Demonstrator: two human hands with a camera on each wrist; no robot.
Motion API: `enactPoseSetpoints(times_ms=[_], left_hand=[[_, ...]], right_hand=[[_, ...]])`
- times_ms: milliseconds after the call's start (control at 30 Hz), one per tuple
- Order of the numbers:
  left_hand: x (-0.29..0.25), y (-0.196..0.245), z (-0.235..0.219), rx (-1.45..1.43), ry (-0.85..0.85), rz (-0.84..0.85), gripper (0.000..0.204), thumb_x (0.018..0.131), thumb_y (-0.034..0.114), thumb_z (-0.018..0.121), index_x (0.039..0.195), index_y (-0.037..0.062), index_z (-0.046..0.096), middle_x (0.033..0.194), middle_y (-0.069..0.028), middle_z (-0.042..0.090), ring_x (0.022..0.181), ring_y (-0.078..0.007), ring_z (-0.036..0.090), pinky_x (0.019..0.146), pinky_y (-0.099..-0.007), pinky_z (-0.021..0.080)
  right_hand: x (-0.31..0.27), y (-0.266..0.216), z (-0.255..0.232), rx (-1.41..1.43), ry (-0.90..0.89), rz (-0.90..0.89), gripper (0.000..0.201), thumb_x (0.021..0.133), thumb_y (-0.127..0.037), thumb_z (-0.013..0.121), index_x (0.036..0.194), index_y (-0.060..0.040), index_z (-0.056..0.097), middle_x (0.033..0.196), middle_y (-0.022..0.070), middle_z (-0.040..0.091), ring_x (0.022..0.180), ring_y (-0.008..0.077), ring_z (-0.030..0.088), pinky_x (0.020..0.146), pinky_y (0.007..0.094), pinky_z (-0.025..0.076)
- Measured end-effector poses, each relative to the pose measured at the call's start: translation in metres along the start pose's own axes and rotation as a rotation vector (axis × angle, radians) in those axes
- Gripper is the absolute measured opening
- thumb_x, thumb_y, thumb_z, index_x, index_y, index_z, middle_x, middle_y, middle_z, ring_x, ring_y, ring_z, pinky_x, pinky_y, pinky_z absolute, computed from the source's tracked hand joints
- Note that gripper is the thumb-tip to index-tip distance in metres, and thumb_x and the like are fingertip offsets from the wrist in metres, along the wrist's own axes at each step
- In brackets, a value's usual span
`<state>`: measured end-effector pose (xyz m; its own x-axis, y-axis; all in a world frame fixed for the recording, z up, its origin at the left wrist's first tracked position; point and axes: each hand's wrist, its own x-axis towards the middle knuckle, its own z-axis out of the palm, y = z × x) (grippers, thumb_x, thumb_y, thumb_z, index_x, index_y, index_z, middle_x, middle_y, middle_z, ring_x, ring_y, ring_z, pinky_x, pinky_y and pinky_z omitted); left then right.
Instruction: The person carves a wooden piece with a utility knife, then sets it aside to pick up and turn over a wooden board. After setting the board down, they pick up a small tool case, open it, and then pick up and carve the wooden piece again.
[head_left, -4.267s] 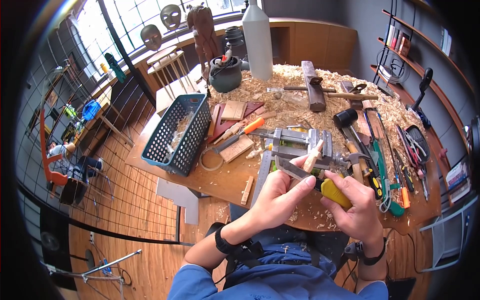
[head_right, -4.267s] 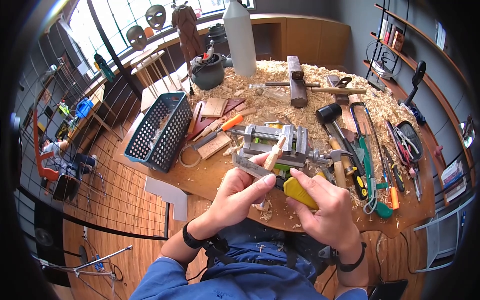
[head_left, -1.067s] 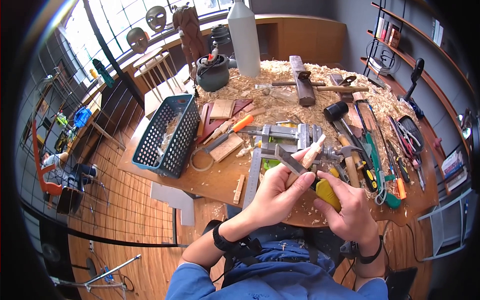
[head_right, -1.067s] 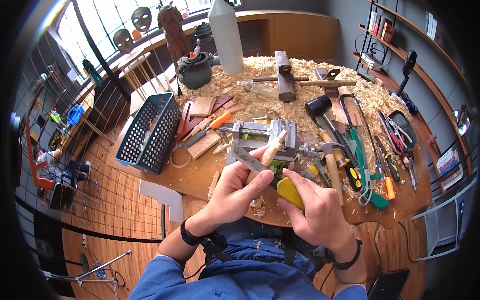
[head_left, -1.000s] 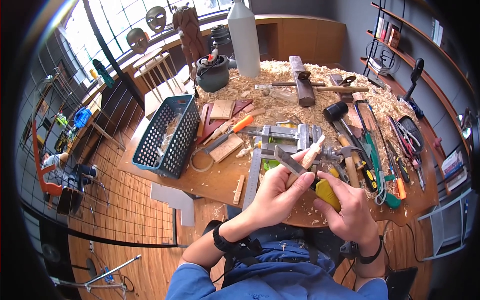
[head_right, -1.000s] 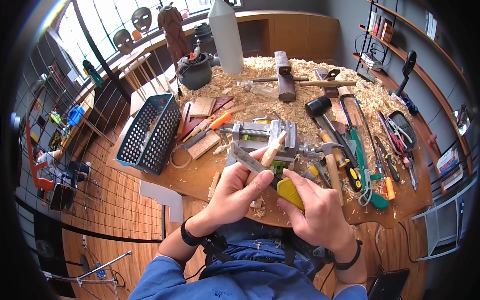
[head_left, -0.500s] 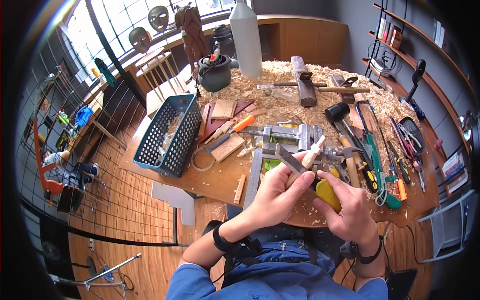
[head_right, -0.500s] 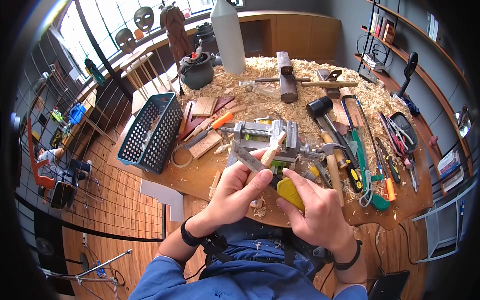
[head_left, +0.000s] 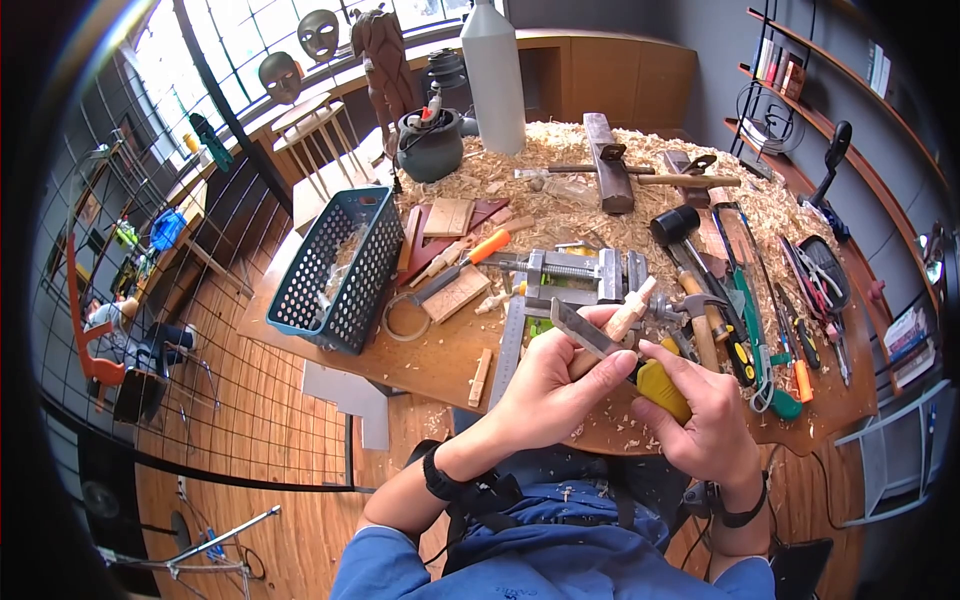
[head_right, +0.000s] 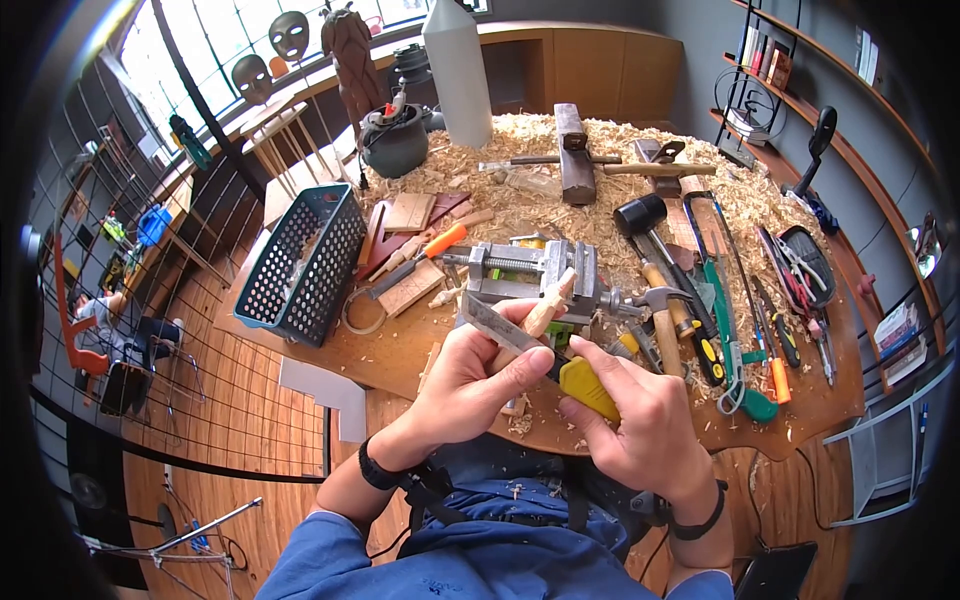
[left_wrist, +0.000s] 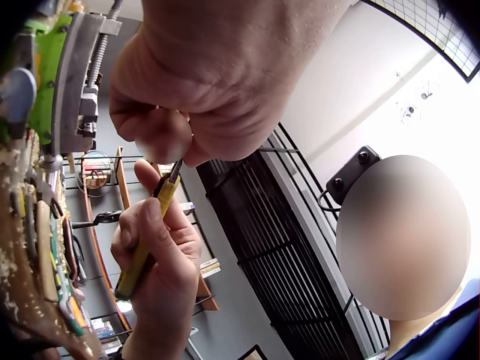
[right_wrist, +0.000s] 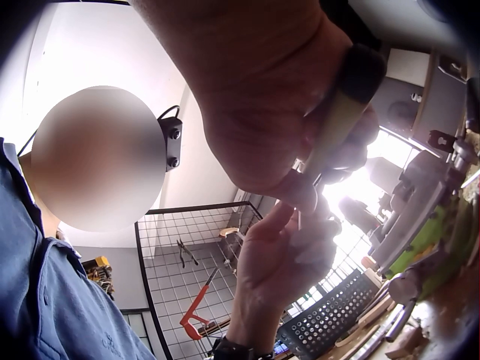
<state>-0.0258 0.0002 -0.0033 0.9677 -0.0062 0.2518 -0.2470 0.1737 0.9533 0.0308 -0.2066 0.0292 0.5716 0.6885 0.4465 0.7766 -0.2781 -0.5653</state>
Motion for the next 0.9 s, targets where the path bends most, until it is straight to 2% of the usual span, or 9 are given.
enactPoseSetpoints(times_ms=[200, 267, 400, 467, 700, 800, 867, 900], left_hand=[[0.001, 0.000, 0.003, 0.002, 0.017, 0.027, 0.040, 0.103, 0.017, 0.067, 0.137, 0.0003, 0.053, 0.113, 0.0006, 0.061, 0.096, -0.0031, 0.054, 0.084, -0.0211, 0.046], [-0.001, 0.002, 0.000, -0.032, -0.008, -0.034, 0.035, 0.105, 0.018, 0.064, 0.132, -0.0008, 0.053, 0.115, -0.0013, 0.058, 0.108, -0.0068, 0.052, 0.096, -0.0264, 0.045], [-0.001, 0.007, 0.003, -0.064, -0.020, -0.074, 0.034, 0.105, 0.018, 0.063, 0.132, -0.0003, 0.052, 0.115, -0.0019, 0.057, 0.108, -0.0071, 0.051, 0.095, -0.0267, 0.046], [-0.001, 0.008, 0.006, -0.039, 0.005, -0.050, 0.037, 0.105, 0.022, 0.064, 0.136, 0.0048, 0.052, 0.092, 0.0074, 0.054, 0.074, 0.0019, 0.045, 0.065, -0.0167, 0.036], [-0.002, 0.008, 0.007, -0.002, -0.017, -0.022, 0.037, 0.107, 0.023, 0.061, 0.138, 0.0046, 0.053, 0.087, 0.0103, 0.054, 0.071, 0.0030, 0.042, 0.061, -0.0170, 0.031], [-0.002, 0.008, 0.006, 0.007, -0.004, -0.015, 0.037, 0.107, 0.023, 0.060, 0.138, 0.0035, 0.053, 0.093, 0.0079, 0.057, 0.076, 0.0022, 0.046, 0.066, -0.0174, 0.035], [-0.002, 0.009, 0.004, -0.030, -0.035, -0.056, 0.037, 0.107, 0.017, 0.060, 0.138, -0.0012, 0.052, 0.126, -0.0051, 0.058, 0.117, -0.0094, 0.053, 0.101, -0.0290, 0.045], [-0.002, 0.006, 0.004, -0.031, -0.036, -0.058, 0.037, 0.107, 0.017, 0.060, 0.138, -0.0012, 0.052, 0.126, -0.0051, 0.058, 0.117, -0.0094, 0.053, 0.101, -0.0290, 0.045]], right_hand=[[-0.001, 0.003, 0.000, -0.010, -0.001, -0.025, 0.054, 0.083, -0.013, 0.080, 0.132, 0.0015, 0.062, 0.093, 0.0224, 0.071, 0.082, 0.0391, 0.072, 0.072, 0.0432, 0.056], [-0.001, 0.003, 0.000, -0.009, -0.005, -0.021, 0.054, 0.083, -0.012, 0.080, 0.132, 0.0012, 0.063, 0.092, 0.0221, 0.071, 0.082, 0.0389, 0.072, 0.071, 0.0432, 0.056], [0.000, 0.003, -0.001, -0.009, -0.003, -0.025, 0.054, 0.083, -0.012, 0.080, 0.133, 0.0004, 0.063, 0.090, 0.0214, 0.071, 0.080, 0.0383, 0.071, 0.070, 0.0431, 0.056], [0.000, 0.004, -0.001, -0.008, -0.003, -0.025, 0.054, 0.083, -0.012, 0.080, 0.133, 0.0002, 0.063, 0.090, 0.0213, 0.071, 0.080, 0.0381, 0.071, 0.070, 0.0430, 0.056], [0.000, 0.004, 0.001, 0.001, 0.022, -0.037, 0.052, 0.082, -0.012, 0.081, 0.130, 0.0001, 0.064, 0.092, 0.0211, 0.072, 0.080, 0.0377, 0.072, 0.070, 0.0422, 0.056], [0.000, 0.003, 0.000, -0.005, 0.024, -0.034, 0.052, 0.082, -0.012, 0.081, 0.130, 0.0003, 0.064, 0.094, 0.0214, 0.072, 0.082, 0.0380, 0.072, 0.071, 0.0420, 0.057], [0.000, 0.003, 0.000, -0.003, 0.019, -0.026, 0.052, 0.082, -0.012, 0.081, 0.130, 0.0004, 0.064, 0.096, 0.0217, 0.073, 0.084, 0.0382, 0.073, 0.072, 0.0420, 0.057], [0.000, 0.004, 0.001, 0.012, 0.020, -0.023, 0.052, 0.082, -0.012, 0.081, 0.129, 0.0007, 0.064, 0.098, 0.0223, 0.073, 0.085, 0.0386, 0.073, 0.074, 0.0421, 0.057]])
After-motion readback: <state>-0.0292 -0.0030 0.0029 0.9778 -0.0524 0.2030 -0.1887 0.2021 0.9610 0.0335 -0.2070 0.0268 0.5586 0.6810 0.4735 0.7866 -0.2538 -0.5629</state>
